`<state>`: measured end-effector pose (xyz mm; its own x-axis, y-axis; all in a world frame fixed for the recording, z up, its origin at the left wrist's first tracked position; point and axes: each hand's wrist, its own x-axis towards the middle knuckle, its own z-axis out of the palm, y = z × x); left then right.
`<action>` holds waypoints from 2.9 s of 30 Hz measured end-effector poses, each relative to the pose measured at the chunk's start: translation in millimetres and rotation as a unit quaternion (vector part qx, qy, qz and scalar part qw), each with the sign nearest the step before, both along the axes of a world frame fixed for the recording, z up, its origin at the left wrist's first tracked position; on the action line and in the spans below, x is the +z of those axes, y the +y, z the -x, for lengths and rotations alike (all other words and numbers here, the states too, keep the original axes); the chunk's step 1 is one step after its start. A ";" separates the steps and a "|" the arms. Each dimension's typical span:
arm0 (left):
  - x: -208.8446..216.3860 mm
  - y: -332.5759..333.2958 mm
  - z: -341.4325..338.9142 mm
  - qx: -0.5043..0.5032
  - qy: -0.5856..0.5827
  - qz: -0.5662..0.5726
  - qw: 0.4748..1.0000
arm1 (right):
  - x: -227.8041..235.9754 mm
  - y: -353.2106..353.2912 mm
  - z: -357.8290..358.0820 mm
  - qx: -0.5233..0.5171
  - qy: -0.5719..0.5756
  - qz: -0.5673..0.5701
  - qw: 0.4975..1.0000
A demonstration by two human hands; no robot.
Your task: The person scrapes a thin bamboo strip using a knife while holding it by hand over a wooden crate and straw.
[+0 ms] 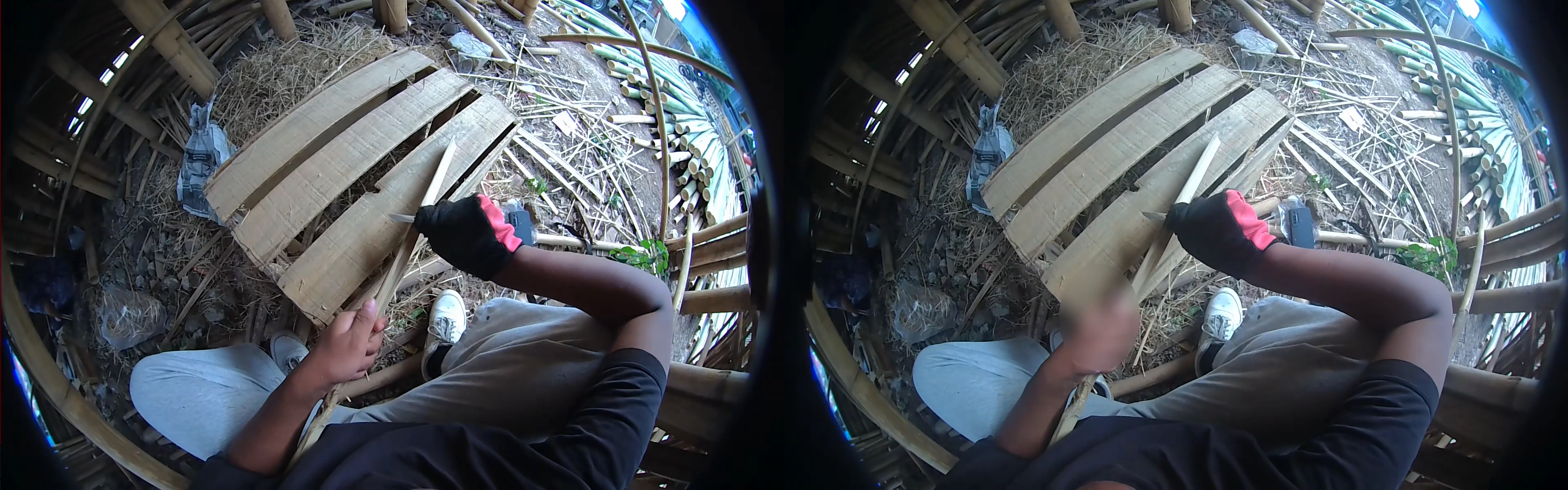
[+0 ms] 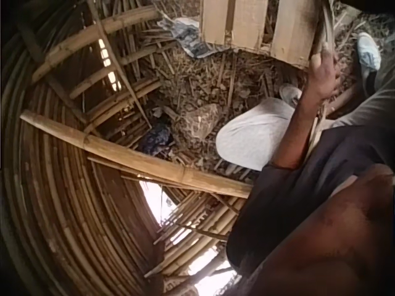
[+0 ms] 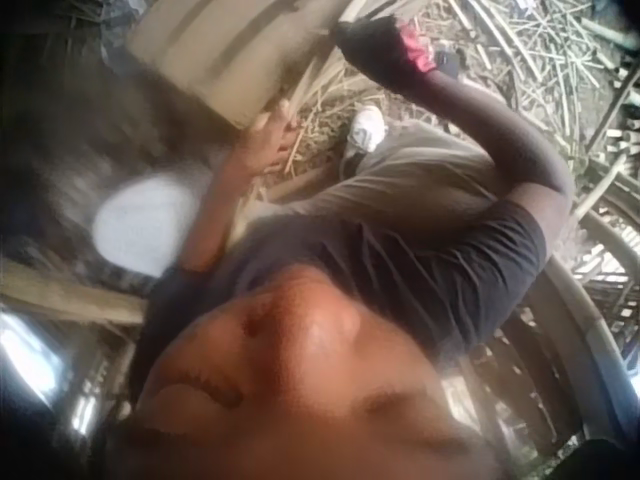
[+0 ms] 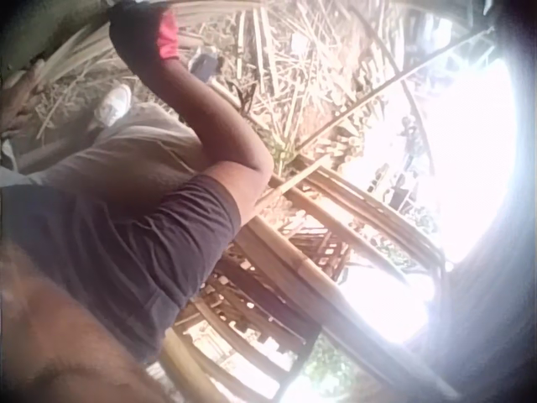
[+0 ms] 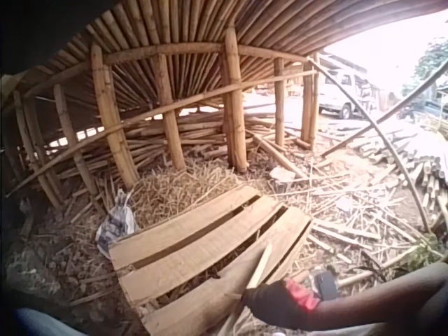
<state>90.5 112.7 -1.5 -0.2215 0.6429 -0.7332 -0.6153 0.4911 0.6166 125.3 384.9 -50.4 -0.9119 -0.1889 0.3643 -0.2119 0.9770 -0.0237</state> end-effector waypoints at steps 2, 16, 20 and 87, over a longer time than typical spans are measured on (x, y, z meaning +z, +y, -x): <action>-0.3 0.3 0.2 0.002 0.010 0.009 1.000 | 5.3 0.9 5.9 -0.016 -0.020 -0.067 0.997; -5.9 -1.4 2.0 0.000 0.026 0.005 1.000 | 11.4 29.2 22.5 -0.050 -0.012 0.055 0.997; -2.5 -4.4 3.9 0.005 -0.006 -0.003 1.000 | 5.5 49.4 30.7 -0.102 -0.034 -0.064 0.992; -9.4 -11.3 -4.3 0.005 0.009 0.001 1.000 | 15.8 -1.0 0.8 -0.063 -0.112 0.142 0.982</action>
<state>94.8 101.4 -10.8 -0.2408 0.6386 -0.7309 -0.6092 0.4868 0.6261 124.5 383.8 -34.6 -0.9849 0.0101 0.1727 -0.0484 0.9426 -0.3305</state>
